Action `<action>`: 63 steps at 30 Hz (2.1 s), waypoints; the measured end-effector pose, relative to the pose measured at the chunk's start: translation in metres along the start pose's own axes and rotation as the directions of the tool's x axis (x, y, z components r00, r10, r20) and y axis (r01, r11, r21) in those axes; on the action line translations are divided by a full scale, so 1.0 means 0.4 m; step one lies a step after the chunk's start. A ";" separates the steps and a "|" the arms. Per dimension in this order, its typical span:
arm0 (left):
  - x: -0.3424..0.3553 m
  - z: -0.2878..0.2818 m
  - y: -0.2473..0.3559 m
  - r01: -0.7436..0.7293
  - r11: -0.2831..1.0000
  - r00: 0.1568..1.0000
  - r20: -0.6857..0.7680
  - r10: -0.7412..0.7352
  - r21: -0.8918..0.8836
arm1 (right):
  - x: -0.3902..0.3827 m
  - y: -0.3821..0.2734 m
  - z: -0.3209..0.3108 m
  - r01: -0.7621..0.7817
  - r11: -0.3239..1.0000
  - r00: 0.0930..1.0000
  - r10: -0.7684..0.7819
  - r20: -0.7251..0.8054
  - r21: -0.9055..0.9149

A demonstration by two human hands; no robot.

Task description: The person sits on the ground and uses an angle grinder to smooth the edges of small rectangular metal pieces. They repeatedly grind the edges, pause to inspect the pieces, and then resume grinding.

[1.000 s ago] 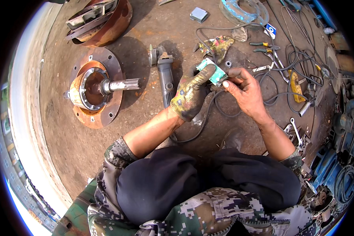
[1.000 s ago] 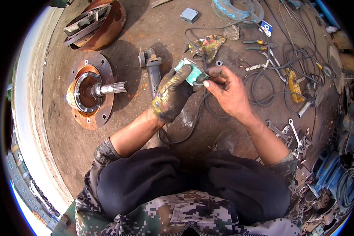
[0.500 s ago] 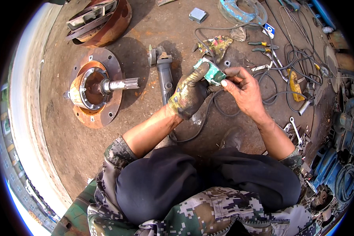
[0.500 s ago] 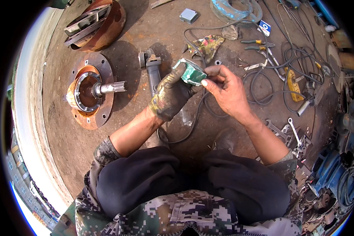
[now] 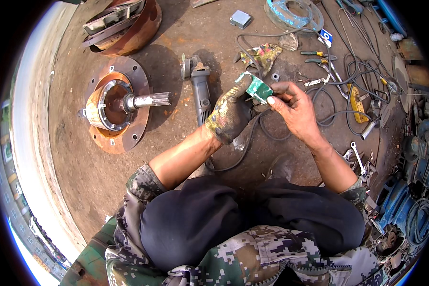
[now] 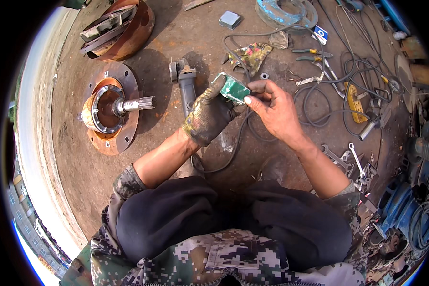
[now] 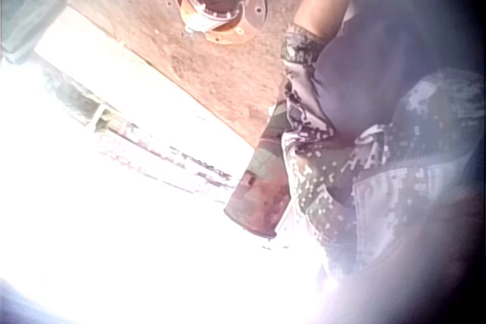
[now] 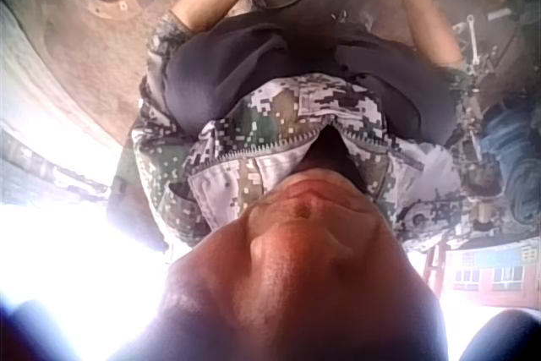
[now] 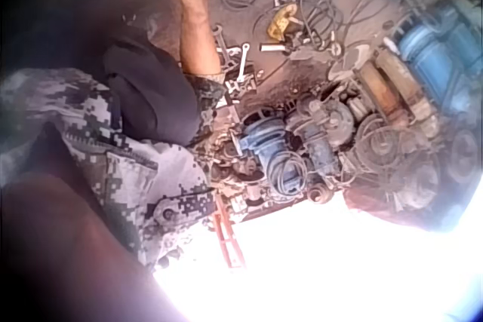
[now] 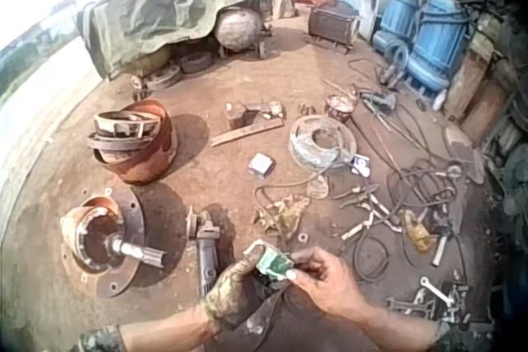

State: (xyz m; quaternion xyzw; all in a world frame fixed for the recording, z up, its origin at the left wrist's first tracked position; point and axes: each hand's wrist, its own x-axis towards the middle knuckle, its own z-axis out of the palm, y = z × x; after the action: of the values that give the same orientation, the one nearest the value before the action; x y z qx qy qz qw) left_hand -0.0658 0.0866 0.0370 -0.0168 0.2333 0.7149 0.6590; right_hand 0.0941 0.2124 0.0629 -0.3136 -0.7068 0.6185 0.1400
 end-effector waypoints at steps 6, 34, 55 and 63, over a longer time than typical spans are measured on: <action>-0.001 -0.011 -0.006 0.030 0.999 0.999 -0.011 -0.031 -0.039 | -0.003 0.006 -0.001 0.000 1.000 1.000 0.000 0.008 -0.016; -0.014 -0.049 -0.020 -0.011 0.990 0.997 0.078 0.023 -0.140 | -0.033 -0.021 0.023 0.245 0.903 0.961 -0.274 -0.035 -0.353; -0.017 -0.127 -0.050 0.189 0.925 0.976 -0.169 -0.139 0.330 | 0.002 0.094 -0.016 -0.499 0.824 0.861 0.437 0.262 0.267; -0.018 -0.157 -0.060 0.102 0.779 0.995 -0.064 -0.080 0.619 | 0.004 0.107 -0.013 -0.417 0.908 0.891 0.400 0.214 0.037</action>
State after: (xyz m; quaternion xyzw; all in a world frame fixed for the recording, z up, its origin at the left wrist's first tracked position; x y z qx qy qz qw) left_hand -0.0599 0.0580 -0.0240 0.1776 0.4655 0.5653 0.6575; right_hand 0.1075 0.2191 0.0224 -0.3849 -0.6095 0.6911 -0.0526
